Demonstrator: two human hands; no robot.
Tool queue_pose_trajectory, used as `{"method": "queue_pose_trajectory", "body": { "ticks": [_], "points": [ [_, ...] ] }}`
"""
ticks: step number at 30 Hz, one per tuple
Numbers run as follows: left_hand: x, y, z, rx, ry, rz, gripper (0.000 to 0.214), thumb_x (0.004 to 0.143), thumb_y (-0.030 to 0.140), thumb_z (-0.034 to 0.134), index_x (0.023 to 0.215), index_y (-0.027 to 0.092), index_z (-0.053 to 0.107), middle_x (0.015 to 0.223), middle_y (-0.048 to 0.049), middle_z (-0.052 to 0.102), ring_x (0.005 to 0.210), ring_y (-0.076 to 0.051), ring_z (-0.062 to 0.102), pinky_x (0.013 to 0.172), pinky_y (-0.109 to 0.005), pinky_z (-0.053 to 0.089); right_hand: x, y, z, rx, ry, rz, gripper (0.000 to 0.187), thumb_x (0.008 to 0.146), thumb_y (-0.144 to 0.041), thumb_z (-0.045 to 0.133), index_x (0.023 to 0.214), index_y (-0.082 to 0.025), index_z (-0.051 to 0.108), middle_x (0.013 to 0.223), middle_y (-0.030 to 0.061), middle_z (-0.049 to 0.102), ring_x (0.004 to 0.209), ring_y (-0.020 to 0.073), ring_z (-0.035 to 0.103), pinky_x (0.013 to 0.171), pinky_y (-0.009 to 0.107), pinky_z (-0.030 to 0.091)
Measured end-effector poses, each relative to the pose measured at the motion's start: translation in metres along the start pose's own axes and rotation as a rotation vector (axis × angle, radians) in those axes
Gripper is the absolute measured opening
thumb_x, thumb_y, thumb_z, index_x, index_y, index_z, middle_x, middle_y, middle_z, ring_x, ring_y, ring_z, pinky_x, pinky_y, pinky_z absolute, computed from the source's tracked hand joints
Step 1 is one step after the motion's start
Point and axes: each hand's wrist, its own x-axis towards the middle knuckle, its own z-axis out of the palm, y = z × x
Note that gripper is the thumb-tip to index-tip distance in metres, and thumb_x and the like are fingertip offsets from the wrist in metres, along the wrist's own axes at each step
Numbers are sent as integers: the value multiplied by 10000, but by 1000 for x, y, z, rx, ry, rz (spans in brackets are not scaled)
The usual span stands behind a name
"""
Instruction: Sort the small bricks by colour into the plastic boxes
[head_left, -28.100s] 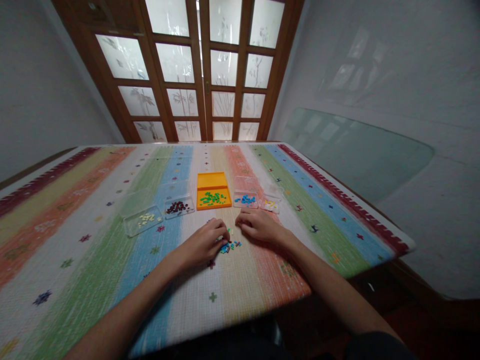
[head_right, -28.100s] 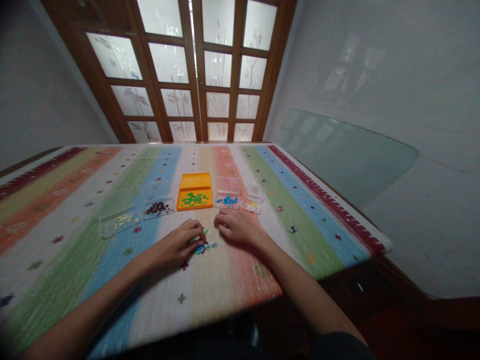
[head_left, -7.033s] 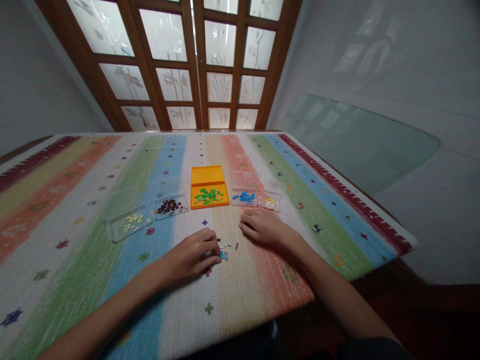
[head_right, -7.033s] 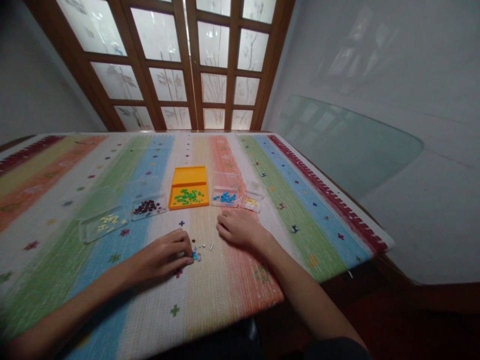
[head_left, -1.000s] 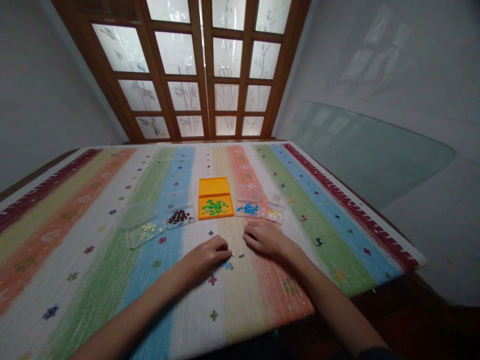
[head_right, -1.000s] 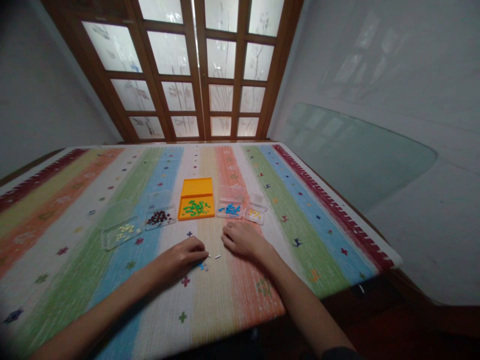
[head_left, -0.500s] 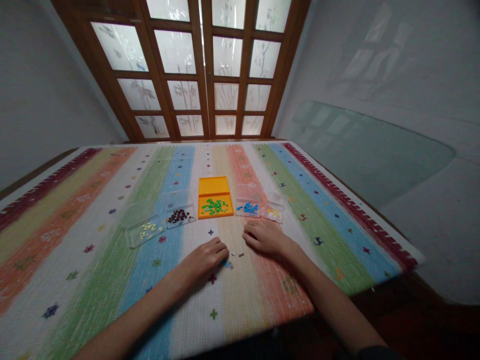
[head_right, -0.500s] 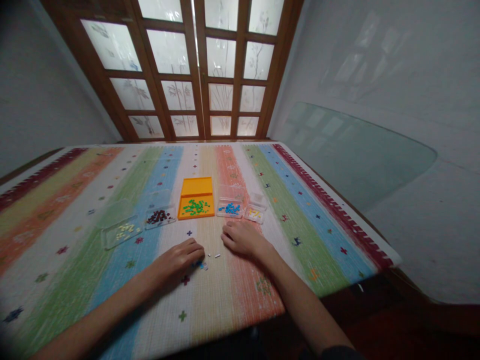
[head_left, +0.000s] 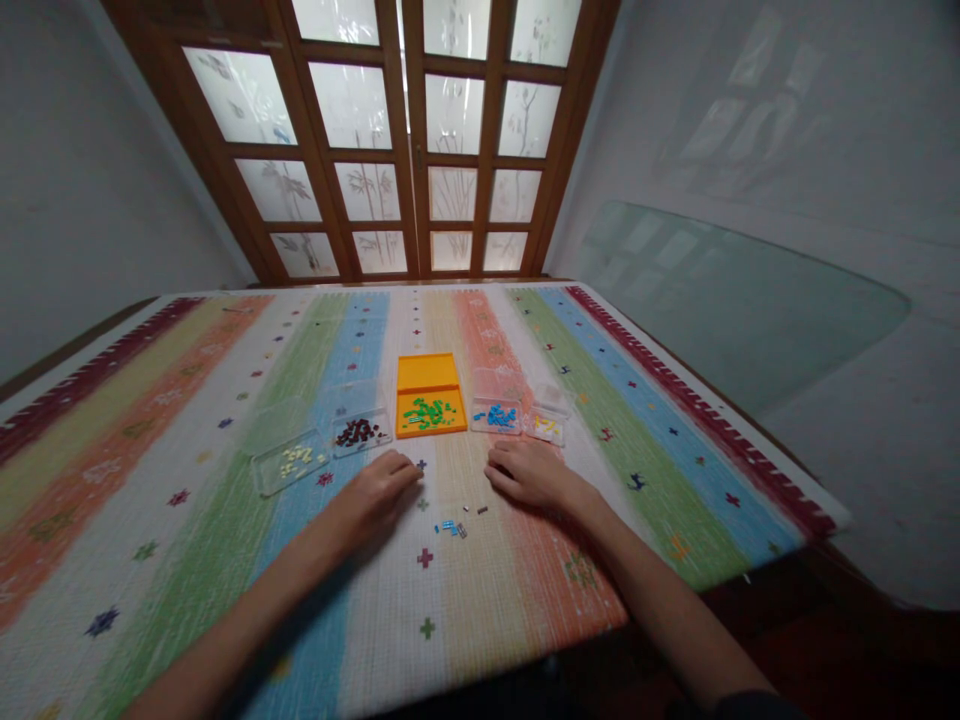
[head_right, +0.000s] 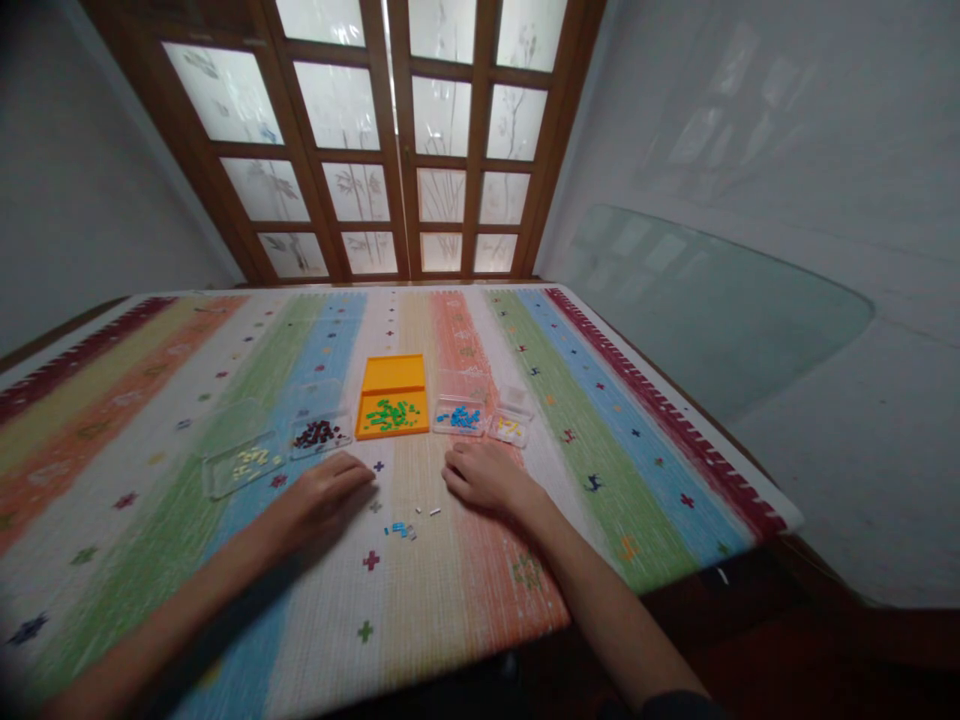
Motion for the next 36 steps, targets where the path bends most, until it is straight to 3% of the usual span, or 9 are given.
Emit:
{"method": "queue_pose_trajectory", "body": {
  "ticks": [5,10,19,24,30,33,36],
  "points": [
    [2,-40,-40,8,216,-267,214,930,261,482,961,202,685,953,-70,730,896,-215,673,828,-362,537,0,0,1,2,-10,0,283,1002,-270,457,865,-152,675,937,95,708,798,182,587,700,313,323],
    [4,-61,-61,47,288,-509,253,867,397,545,907,209,710,897,-53,762,800,-224,705,839,-373,551,0,-1,-1,-8,-7,-1,287,1004,-264,450,877,-150,681,947,98,709,819,187,587,715,312,326],
    [1,-68,-62,48,257,-575,290,855,386,514,946,210,726,879,-56,775,780,-229,720,816,-373,559,0,3,5,29,7,-11,288,1002,-267,445,857,-152,666,927,91,703,787,177,575,702,314,313],
    [1,-65,-68,-54,254,-606,379,878,375,445,1064,185,715,925,-82,782,792,-237,738,770,-372,582,0,2,4,23,10,-4,270,990,-260,463,844,-155,664,926,89,705,772,173,577,692,314,308],
    [10,-23,-68,-39,242,-460,335,939,405,497,1108,204,705,1011,-62,771,848,-222,724,830,-368,583,0,2,5,21,21,-3,274,989,-262,459,839,-162,666,908,86,705,765,174,575,702,315,313],
    [13,5,-44,-100,179,-251,307,977,361,511,1192,205,663,1104,-77,745,892,-204,710,858,-369,581,0,3,6,12,12,-10,284,994,-264,450,853,-158,673,912,88,708,769,175,582,703,314,318],
    [11,30,-10,-149,47,-40,363,983,318,555,1330,213,569,1322,-115,649,1191,-244,621,1012,-441,524,1,3,6,-3,6,-10,287,997,-268,448,880,-150,683,933,95,712,786,180,595,703,314,326]
  ]
}}
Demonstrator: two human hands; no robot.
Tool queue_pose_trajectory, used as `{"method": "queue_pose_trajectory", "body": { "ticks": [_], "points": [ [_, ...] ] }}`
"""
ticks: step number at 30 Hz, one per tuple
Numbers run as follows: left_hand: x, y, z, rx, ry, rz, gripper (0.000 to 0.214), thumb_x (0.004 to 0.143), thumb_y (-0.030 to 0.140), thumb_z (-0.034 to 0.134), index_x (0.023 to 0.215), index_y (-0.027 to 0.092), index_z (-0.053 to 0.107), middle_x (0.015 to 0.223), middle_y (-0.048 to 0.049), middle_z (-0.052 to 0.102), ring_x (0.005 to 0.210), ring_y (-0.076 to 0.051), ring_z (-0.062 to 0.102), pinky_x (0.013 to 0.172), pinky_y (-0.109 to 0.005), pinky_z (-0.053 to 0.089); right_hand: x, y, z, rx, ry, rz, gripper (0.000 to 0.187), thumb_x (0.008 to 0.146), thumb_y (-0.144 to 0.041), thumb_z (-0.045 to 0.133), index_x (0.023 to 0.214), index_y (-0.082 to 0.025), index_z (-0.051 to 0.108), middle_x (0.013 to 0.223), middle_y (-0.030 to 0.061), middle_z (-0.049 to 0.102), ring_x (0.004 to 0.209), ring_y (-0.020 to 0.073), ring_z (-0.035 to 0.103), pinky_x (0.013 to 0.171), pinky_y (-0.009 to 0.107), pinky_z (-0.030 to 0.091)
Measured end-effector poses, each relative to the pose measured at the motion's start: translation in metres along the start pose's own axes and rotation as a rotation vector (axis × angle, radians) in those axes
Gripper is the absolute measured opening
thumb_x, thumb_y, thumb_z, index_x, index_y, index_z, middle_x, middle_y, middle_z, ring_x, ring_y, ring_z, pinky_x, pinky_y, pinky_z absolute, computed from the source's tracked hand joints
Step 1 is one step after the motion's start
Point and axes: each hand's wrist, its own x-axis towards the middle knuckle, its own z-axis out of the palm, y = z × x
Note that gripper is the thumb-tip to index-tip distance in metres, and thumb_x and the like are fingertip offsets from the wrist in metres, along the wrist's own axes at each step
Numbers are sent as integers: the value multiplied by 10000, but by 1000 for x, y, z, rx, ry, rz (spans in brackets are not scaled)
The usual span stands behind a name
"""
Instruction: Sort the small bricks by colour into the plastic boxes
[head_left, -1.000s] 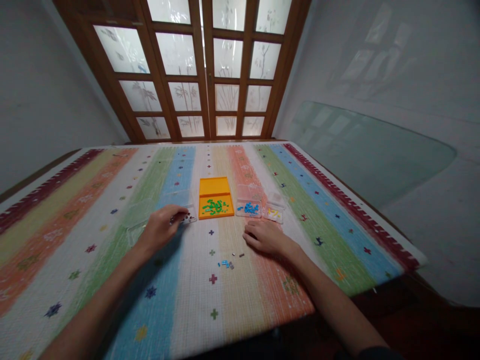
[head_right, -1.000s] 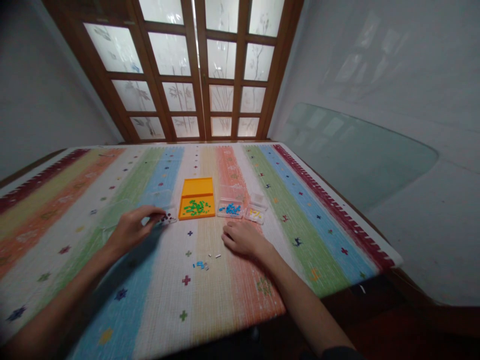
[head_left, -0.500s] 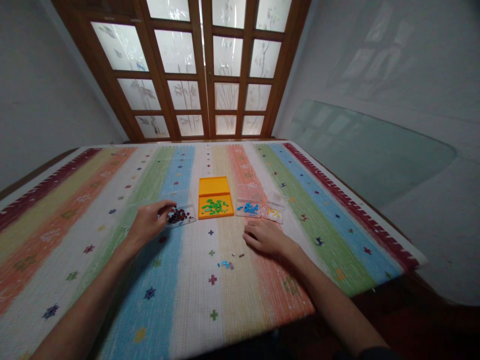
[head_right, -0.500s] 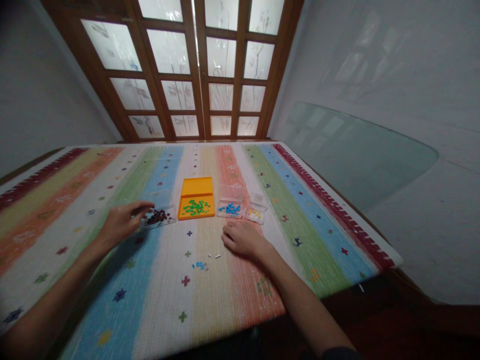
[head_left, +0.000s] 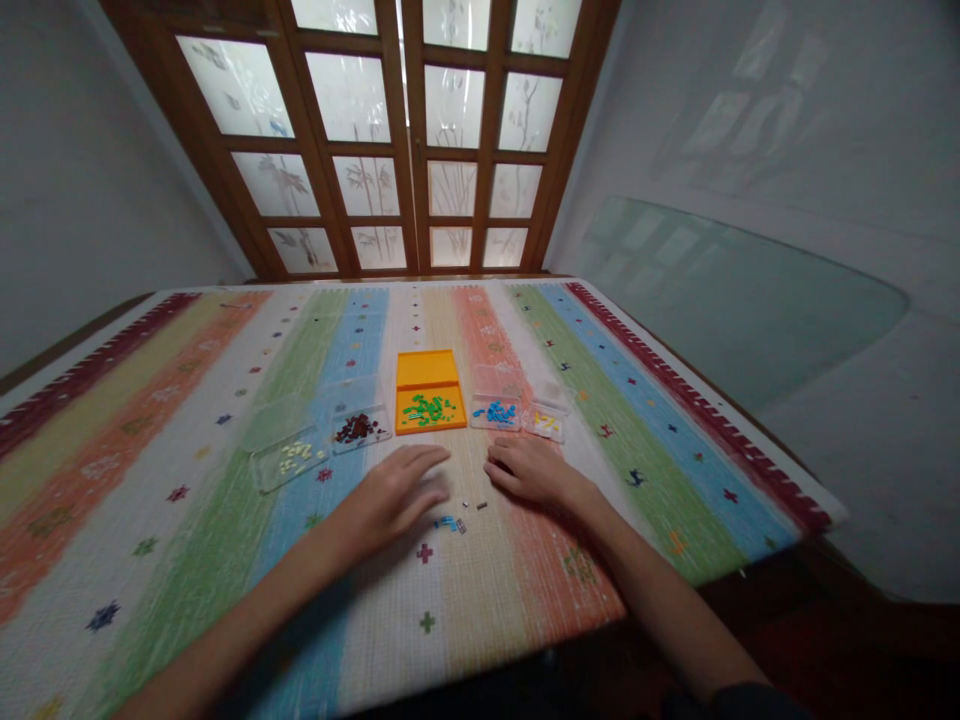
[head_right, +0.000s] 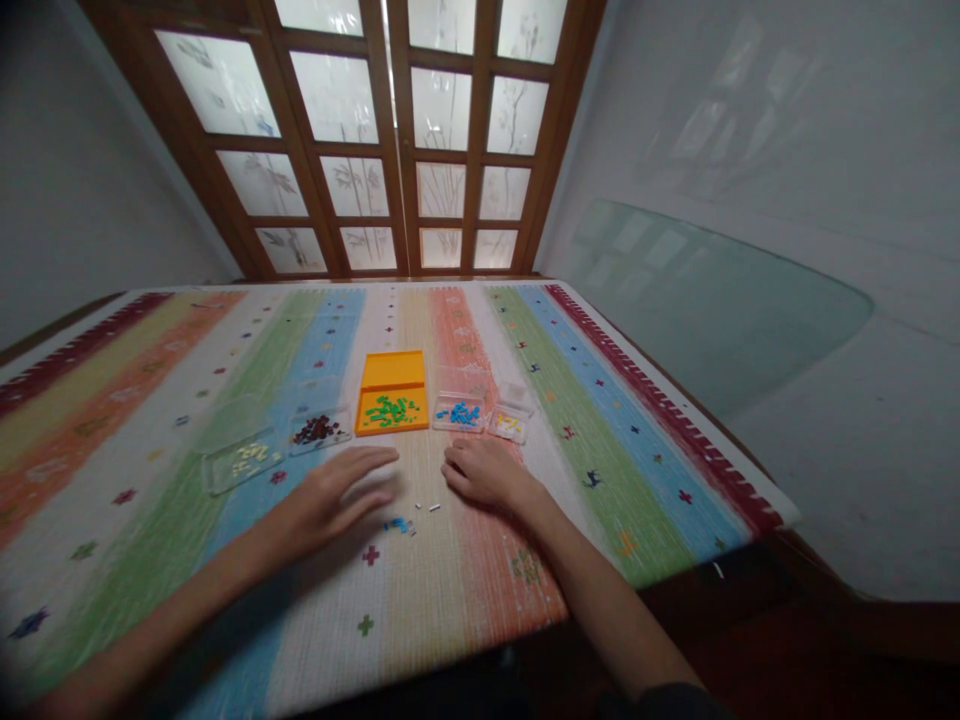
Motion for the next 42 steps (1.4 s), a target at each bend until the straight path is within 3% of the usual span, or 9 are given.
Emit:
{"method": "queue_pose_trajectory", "body": {
  "ticks": [3,8,12,22,29,34,42],
  "points": [
    [-5,12,30,-25,-133,73,503,926,284,666,1396,215,500,1355,-139,611,1215,-265,589,1007,-459,526,0,-1,-1,-3,-9,-1,285,999,-269,456,890,-147,690,940,97,713,813,185,605,713,310,336],
    [-5,15,52,-59,-169,68,353,919,112,611,1259,196,573,1191,-113,676,1061,-242,617,911,-413,546,0,-1,-2,16,-5,11,275,997,-267,466,902,-146,694,944,97,713,816,186,607,726,310,346],
    [-1,12,57,-99,-125,37,252,932,93,565,1165,182,599,1036,-87,692,981,-217,625,846,-367,543,0,-1,-2,24,-6,9,263,992,-259,478,896,-147,695,949,100,709,825,187,600,732,306,350],
    [14,15,66,-105,-117,22,152,939,93,518,1008,175,625,923,-68,672,864,-194,613,781,-336,525,-1,-3,-3,0,-8,11,276,1009,-267,459,917,-145,688,967,97,710,852,189,603,722,309,341],
    [20,24,77,168,-250,32,275,850,-48,443,890,145,635,896,-89,644,845,-212,595,761,-324,533,-1,-3,-5,9,-17,20,264,1008,-256,471,911,-138,686,972,103,713,844,191,607,716,317,338],
    [22,41,86,438,-277,-11,263,873,-44,436,950,124,623,959,-109,637,920,-234,586,812,-343,537,-1,-2,-3,14,-11,24,263,1013,-257,468,918,-137,682,984,103,706,855,187,604,734,312,344],
    [20,44,81,446,-260,-24,254,850,-52,441,926,139,589,959,-109,623,924,-244,572,804,-355,528,-1,-3,-4,4,0,23,258,1005,-250,475,911,-136,686,958,102,708,832,186,602,709,308,339]
  ]
}}
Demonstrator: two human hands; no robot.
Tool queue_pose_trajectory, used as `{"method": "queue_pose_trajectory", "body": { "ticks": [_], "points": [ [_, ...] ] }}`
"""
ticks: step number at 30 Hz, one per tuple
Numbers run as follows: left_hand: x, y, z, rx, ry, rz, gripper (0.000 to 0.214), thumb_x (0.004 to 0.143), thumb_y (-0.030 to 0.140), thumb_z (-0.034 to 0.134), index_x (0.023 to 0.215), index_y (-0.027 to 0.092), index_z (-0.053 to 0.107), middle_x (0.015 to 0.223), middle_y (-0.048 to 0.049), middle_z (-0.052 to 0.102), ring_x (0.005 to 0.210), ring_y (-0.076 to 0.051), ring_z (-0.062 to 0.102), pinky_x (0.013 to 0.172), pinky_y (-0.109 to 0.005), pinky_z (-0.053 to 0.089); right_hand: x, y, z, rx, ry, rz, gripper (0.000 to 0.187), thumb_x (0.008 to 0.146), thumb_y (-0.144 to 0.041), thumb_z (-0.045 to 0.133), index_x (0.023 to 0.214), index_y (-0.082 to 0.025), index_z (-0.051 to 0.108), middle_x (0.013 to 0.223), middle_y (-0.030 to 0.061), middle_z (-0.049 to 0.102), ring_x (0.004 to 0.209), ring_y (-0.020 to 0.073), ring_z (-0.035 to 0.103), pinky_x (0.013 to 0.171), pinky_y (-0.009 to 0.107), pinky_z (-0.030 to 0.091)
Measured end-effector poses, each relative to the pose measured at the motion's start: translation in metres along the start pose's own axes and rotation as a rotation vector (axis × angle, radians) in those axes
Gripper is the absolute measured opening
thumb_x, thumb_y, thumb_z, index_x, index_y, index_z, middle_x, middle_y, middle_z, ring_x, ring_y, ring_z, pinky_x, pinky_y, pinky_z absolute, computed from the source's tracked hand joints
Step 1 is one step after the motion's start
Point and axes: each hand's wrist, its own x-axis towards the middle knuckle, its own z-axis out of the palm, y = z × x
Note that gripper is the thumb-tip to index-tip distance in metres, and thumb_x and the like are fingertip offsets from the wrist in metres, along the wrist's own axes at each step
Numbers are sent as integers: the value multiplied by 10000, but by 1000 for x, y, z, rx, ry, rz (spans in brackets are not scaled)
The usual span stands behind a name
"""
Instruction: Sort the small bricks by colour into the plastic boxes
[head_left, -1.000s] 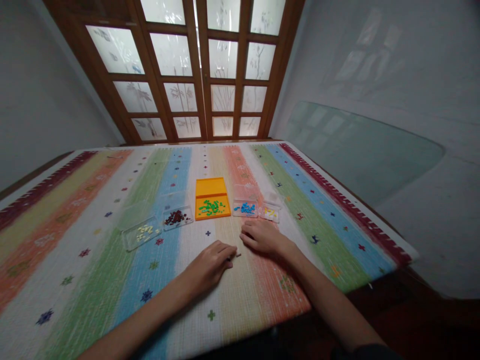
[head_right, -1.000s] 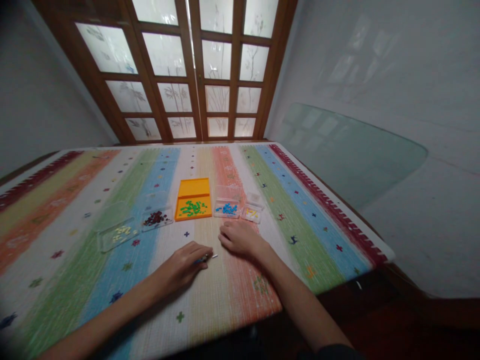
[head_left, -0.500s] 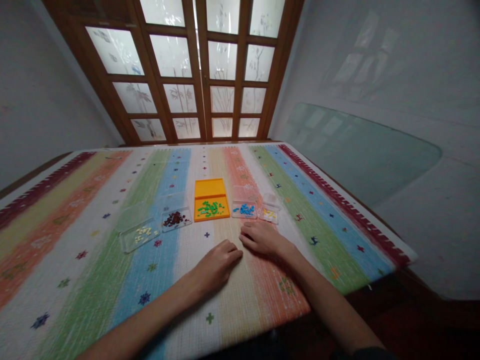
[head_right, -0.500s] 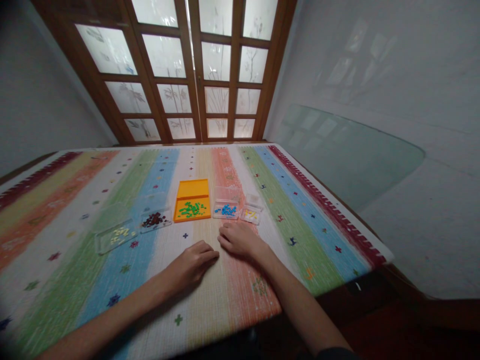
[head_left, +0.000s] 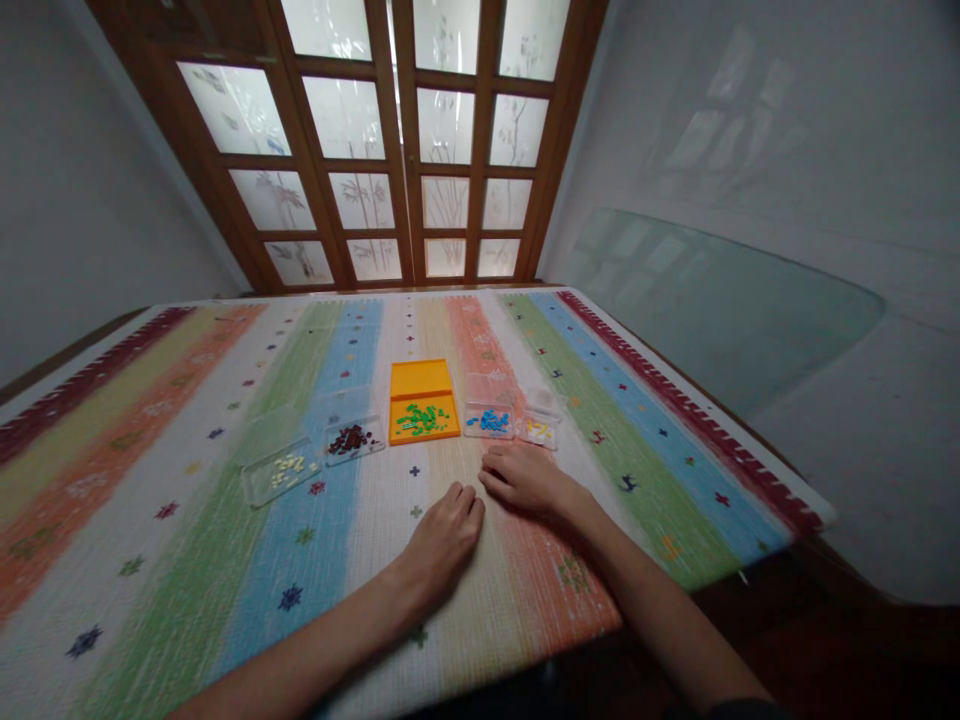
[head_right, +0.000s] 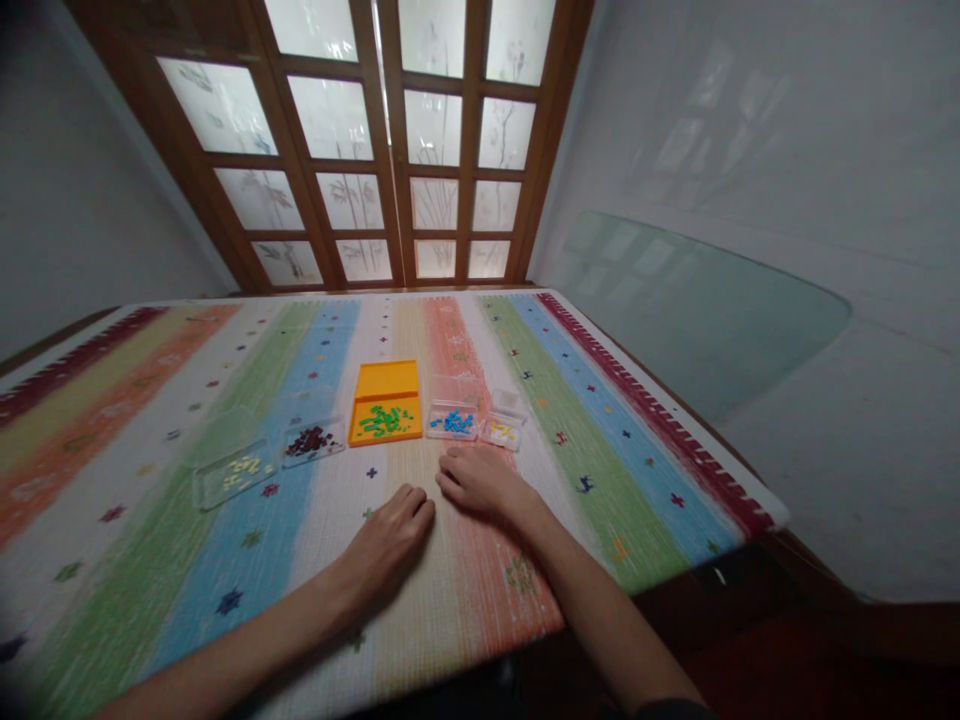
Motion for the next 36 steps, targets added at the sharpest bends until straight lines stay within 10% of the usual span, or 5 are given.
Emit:
{"method": "queue_pose_trajectory", "body": {
  "ticks": [7,14,20,36],
  "points": [
    [-13,-25,-8,-73,71,-33,278,834,-65,421,890,161,572,920,-86,608,855,-225,573,760,-333,530,1,1,2,9,12,-9,274,1004,-257,469,893,-136,688,949,103,710,825,187,602,716,313,339],
    [-32,-110,-40,-180,472,-228,205,920,136,448,939,183,646,924,-87,672,877,-235,639,793,-371,542,1,2,4,42,24,-18,263,989,-240,471,864,-144,681,935,99,711,796,181,593,714,312,334],
    [-42,-163,-58,-286,516,-551,253,858,378,533,865,193,705,877,-78,745,783,-240,693,788,-381,558,1,1,2,3,9,-27,282,1004,-251,454,885,-138,683,948,105,715,811,183,601,729,312,343],
    [-45,-177,-58,-557,541,-753,311,749,470,588,877,200,673,938,-74,757,802,-242,729,777,-362,586,1,3,6,30,37,-30,273,995,-248,465,866,-141,680,926,99,707,770,171,584,703,304,338]
  ]
}}
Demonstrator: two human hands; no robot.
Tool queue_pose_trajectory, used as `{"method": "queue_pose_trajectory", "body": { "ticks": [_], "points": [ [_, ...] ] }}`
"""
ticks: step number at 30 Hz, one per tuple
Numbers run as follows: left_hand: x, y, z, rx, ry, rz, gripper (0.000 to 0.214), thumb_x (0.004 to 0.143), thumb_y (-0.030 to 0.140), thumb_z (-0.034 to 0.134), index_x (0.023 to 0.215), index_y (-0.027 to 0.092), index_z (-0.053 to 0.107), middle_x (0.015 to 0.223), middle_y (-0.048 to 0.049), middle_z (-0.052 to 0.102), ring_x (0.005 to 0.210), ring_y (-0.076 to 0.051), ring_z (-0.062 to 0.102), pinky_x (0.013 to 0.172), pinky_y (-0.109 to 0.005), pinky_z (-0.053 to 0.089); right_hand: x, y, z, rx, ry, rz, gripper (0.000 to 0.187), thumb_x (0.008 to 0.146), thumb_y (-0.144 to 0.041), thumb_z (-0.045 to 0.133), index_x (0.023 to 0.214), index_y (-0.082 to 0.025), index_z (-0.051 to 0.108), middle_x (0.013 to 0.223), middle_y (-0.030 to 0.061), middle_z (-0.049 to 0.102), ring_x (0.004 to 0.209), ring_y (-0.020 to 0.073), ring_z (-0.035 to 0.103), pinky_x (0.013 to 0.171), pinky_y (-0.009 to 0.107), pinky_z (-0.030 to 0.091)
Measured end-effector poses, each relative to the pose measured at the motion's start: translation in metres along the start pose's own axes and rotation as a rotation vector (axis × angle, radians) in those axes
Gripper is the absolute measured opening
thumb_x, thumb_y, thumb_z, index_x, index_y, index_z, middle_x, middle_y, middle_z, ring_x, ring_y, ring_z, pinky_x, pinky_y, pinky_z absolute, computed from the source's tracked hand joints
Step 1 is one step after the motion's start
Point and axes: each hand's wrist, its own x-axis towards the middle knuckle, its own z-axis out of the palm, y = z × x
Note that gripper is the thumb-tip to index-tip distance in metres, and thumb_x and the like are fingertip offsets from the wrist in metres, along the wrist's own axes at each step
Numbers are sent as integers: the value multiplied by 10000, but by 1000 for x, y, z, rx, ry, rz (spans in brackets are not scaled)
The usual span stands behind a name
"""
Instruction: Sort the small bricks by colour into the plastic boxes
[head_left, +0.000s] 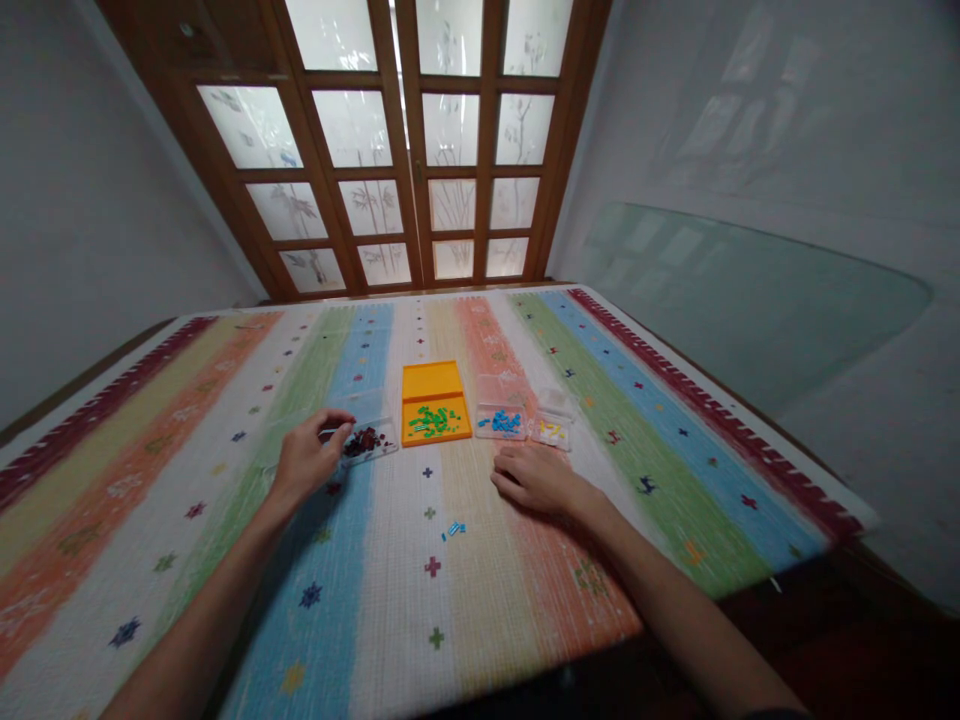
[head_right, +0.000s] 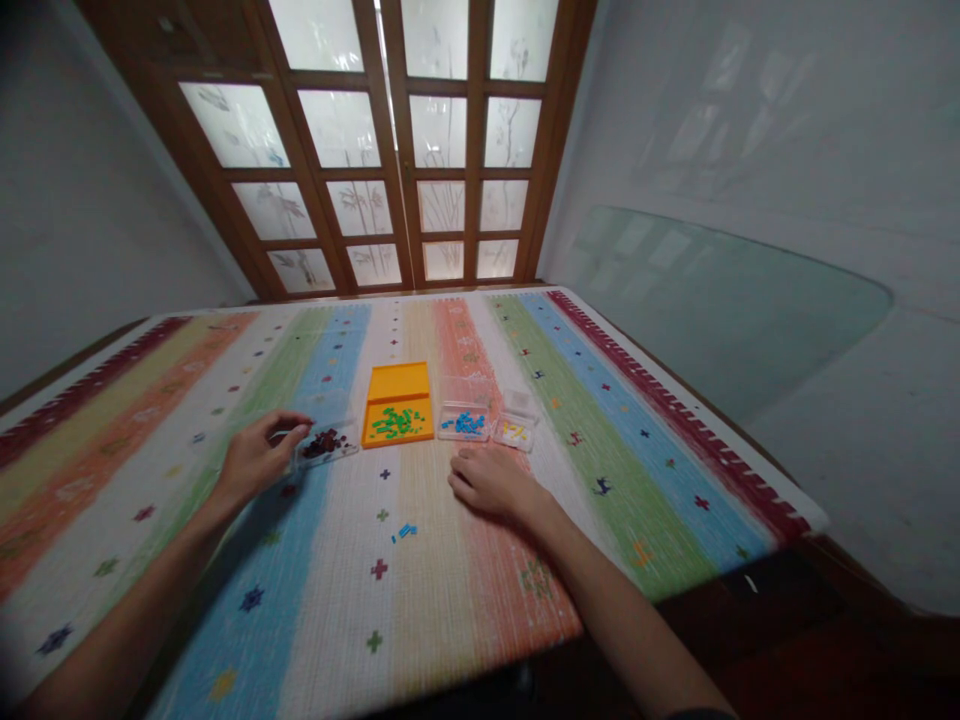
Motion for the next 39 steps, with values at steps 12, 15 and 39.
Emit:
{"method": "queue_pose_trajectory", "body": {
  "ticks": [12,15,39],
  "points": [
    [0,19,-15,-154,-34,90,434,796,593,594,928,187,671,927,-72,753,887,-234,715,874,-369,565,0,0,-1,7,-8,9,279,1001,-253,458,870,-141,677,939,104,704,792,180,588,726,309,352],
    [-5,27,-20,-124,27,116,416,847,593,550,901,193,651,801,-33,722,775,-206,692,782,-319,559,0,0,-2,1,-21,8,273,1001,-249,459,871,-139,672,938,100,703,804,180,588,729,306,356],
    [-90,4,28,177,69,763,298,1034,203,358,881,177,612,743,-50,695,677,-184,657,689,-317,527,0,-100,10,-32,-81,-12,315,1042,-462,447,1105,-176,563,1001,98,674,841,229,661,638,298,436]
  ]
}}
